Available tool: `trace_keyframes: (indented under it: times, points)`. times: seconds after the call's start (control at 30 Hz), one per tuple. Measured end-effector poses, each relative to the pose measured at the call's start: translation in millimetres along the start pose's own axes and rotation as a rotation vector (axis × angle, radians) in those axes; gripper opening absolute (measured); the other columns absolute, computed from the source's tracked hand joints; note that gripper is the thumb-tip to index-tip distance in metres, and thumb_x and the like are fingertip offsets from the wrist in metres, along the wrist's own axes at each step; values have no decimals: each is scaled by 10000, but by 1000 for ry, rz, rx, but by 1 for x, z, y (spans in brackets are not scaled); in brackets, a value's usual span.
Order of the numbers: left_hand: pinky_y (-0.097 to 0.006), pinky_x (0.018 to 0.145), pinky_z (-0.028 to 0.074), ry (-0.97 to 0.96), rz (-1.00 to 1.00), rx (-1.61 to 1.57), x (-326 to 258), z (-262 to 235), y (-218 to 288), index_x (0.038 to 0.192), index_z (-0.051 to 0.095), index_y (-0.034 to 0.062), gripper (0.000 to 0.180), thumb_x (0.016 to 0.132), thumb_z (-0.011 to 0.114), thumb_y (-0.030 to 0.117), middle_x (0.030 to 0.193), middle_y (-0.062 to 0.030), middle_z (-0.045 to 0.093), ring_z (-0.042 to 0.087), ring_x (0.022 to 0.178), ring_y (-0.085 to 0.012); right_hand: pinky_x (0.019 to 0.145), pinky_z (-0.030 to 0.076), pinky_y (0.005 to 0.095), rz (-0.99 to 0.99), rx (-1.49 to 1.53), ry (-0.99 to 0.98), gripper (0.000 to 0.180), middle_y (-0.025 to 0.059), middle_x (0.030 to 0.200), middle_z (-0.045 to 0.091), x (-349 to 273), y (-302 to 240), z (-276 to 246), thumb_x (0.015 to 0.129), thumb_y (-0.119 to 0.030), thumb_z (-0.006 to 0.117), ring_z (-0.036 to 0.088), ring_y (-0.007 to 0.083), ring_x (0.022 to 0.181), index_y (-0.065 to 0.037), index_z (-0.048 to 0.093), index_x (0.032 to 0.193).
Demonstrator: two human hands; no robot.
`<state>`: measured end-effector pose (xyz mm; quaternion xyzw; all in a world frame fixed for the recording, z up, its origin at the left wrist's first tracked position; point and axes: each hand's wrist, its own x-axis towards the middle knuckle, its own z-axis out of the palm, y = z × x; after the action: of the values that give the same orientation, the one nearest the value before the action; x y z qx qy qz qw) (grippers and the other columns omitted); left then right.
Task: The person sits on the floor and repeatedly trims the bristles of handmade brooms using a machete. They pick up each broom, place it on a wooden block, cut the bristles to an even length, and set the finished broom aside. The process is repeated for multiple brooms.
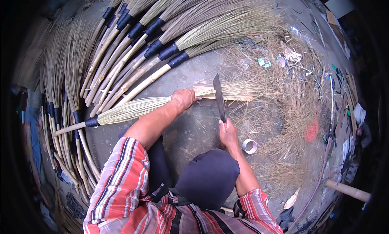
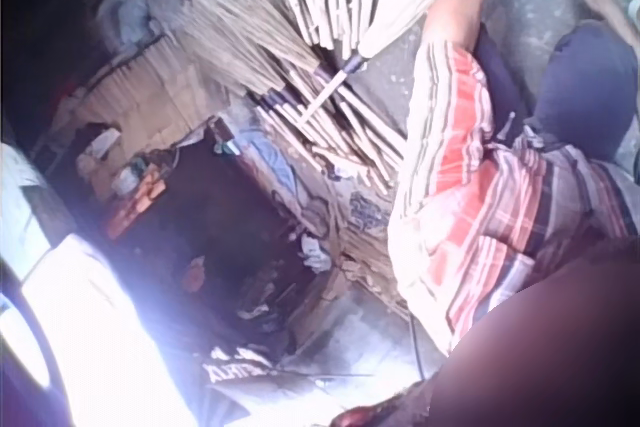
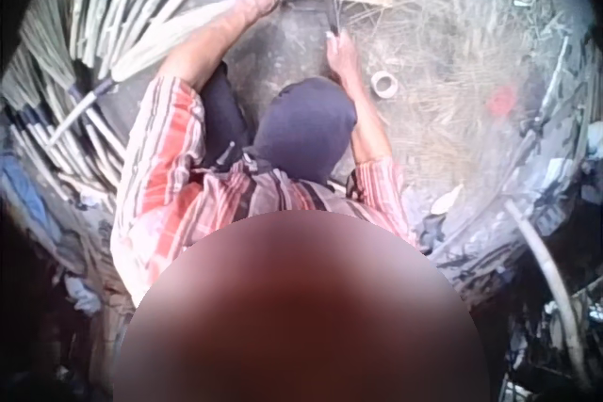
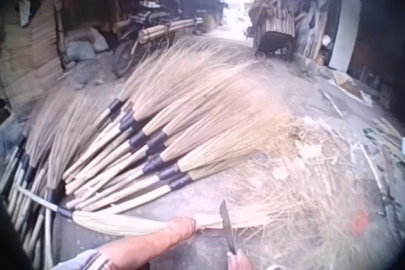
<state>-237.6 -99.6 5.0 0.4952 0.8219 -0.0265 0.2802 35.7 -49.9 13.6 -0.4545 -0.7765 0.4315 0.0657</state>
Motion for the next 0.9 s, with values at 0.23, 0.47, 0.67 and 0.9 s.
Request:
trace_keyframes:
  times: [0.23,0.47,0.67,0.9]
  points:
    - [-525,824,582,25,10,-12,-1,8,-1,1112,705,29,624,1018,504,612,991,-227,756,737,960,-424,559,494,324,-257,728,413,181,71,693,619,4,-24,-9,1083,-217,557,617,121,603,-40,558,1046]
    - [-509,795,590,97,36,26,-2,12,0,1132,678,30,618,1019,503,612,995,-225,755,744,946,-415,603,495,426,5,17,32,234,155,706,638,12,-10,-13,1063,-267,570,669,318,648,-40,571,1006]
    - [-504,786,590,35,7,-4,2,8,1,1140,672,29,611,1023,502,604,980,-218,759,747,941,-408,485,458,304,-220,477,412,258,42,649,608,10,-10,4,1089,-253,551,625,108,541,-34,536,953]
    - [-494,808,586,42,4,-31,4,8,0,1123,684,20,613,1020,513,600,981,-222,758,744,943,-408,586,509,457,15,36,99,245,180,697,653,2,-12,1,1058,-275,580,708,378,666,-37,549,1012]
